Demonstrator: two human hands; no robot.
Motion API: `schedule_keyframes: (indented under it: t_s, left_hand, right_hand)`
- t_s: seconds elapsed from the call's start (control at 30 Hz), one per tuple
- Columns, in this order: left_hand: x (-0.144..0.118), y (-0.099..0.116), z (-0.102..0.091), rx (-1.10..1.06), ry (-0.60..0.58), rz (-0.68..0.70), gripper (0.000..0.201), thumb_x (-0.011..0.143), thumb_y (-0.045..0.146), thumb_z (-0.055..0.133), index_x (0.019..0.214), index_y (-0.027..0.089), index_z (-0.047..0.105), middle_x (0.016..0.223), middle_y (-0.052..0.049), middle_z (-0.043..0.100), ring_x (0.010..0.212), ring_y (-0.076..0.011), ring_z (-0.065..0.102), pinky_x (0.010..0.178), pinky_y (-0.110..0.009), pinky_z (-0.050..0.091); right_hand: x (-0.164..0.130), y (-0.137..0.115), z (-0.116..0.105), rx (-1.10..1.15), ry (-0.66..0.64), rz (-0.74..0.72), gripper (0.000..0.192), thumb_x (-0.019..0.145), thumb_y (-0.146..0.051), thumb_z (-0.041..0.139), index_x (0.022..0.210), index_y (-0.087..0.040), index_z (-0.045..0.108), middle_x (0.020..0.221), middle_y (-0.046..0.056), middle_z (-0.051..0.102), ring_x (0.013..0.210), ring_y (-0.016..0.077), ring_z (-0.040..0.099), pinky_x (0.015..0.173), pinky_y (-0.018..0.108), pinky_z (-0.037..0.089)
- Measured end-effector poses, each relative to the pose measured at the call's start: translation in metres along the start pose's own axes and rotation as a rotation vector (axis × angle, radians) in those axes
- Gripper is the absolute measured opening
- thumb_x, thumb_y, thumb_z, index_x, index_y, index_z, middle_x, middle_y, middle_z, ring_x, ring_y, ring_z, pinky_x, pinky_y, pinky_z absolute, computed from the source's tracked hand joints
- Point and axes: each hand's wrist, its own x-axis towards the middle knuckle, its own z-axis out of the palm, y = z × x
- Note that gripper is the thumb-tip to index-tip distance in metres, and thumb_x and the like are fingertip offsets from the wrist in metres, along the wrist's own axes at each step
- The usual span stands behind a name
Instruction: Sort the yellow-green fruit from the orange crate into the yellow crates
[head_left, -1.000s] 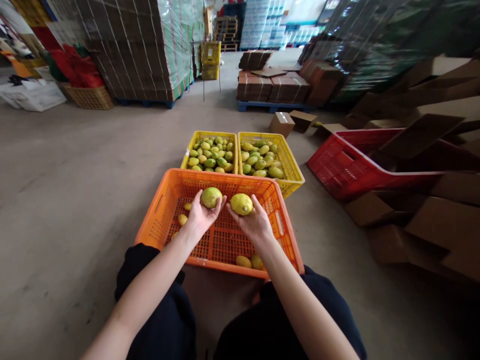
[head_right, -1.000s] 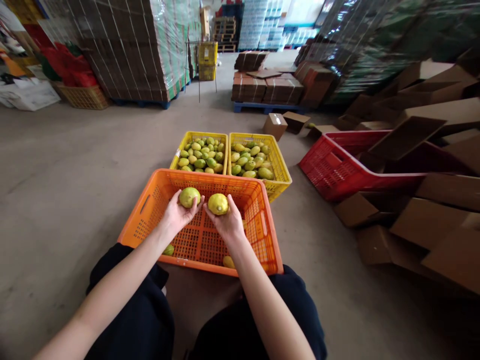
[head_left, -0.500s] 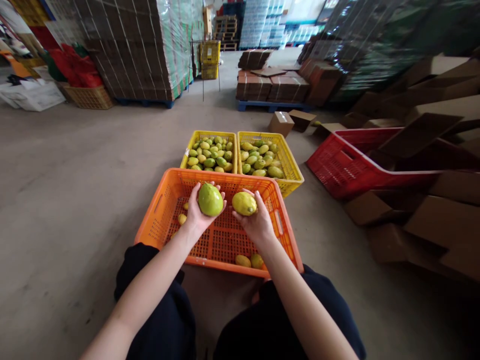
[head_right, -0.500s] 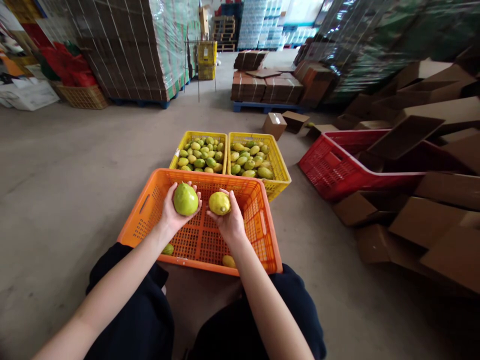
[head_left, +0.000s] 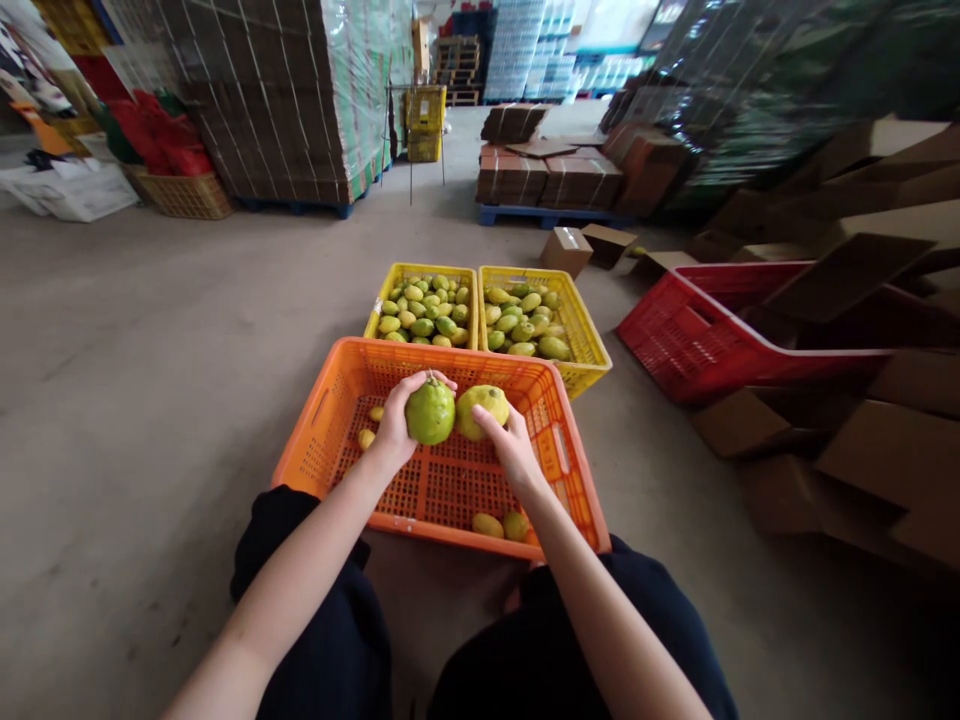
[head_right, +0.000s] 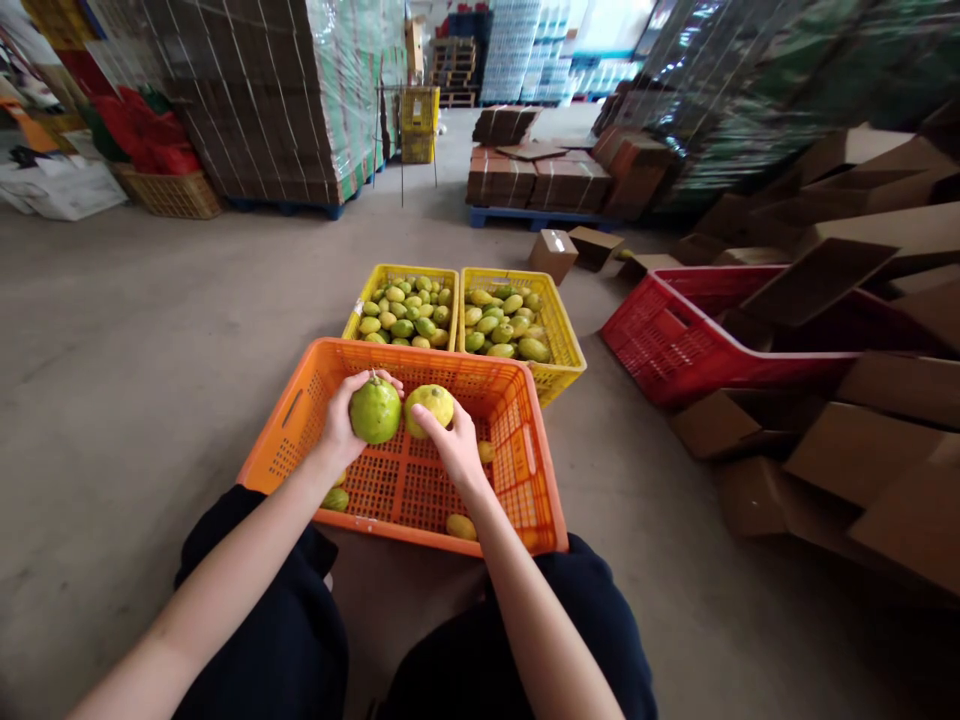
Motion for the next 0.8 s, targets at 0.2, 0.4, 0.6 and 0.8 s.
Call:
schedule_keyframes:
  t_s: [0.2, 0.4, 0.6, 0.8]
  left_hand:
    - [-0.0020, 0.0008, -0.0052, 0.125, -0.029, 0.077, 0.019, 0.075, 0.032, 0.064, 0.070, 0.016, 0.072, 0.080, -0.006, 0.072, 0.079, -0.0192, 0.066, 0.077, -0.026, 0.049]
    - [-0.0032, 0.0036, -0.0079, 0.271, -0.093, 0.206, 0.017, 0.077, 0.030, 0.066, 0.069, 0.018, 0.075, 0.082, -0.004, 0.073, 0.083, -0.0181, 0.064, 0.080, -0.024, 0.047]
    - [-0.0003, 0.0023, -0.0088, 0.323, -0.069, 0.220, 0.025, 0.079, 0.033, 0.058, 0.072, 0.018, 0.076, 0.081, -0.005, 0.074, 0.076, -0.0176, 0.065, 0.072, -0.024, 0.048]
    - [0.0030, 0.0011, -0.0100, 0.207, 0.011, 0.123, 0.024, 0.074, 0.031, 0.058, 0.069, 0.016, 0.076, 0.080, -0.006, 0.075, 0.076, -0.0188, 0.067, 0.073, -0.026, 0.050]
  right_hand:
    - [-0.0061, -0.0050, -0.0002, 0.012, -0.034, -0.046, 0.031, 0.066, -0.028, 0.083, 0.091, -0.024, 0.066, 0.081, -0.005, 0.067, 0.075, 0.0145, 0.055, 0.069, 0.023, 0.046]
    - [-0.0078, -0.0069, -0.0012, -0.098, -0.087, -0.073, 0.031, 0.065, -0.030, 0.083, 0.087, -0.024, 0.061, 0.074, -0.006, 0.062, 0.068, 0.0134, 0.052, 0.064, 0.024, 0.044]
    - [-0.0079, -0.0046, -0.0006, -0.116, -0.110, -0.076, 0.043, 0.057, -0.030, 0.087, 0.087, -0.024, 0.057, 0.075, -0.006, 0.062, 0.068, 0.0126, 0.054, 0.062, 0.024, 0.045]
    - [-0.0069, 0.0000, 0.0008, -0.146, -0.107, -0.069, 0.051, 0.052, -0.029, 0.090, 0.089, -0.023, 0.056, 0.079, -0.004, 0.062, 0.070, 0.0136, 0.055, 0.064, 0.026, 0.047]
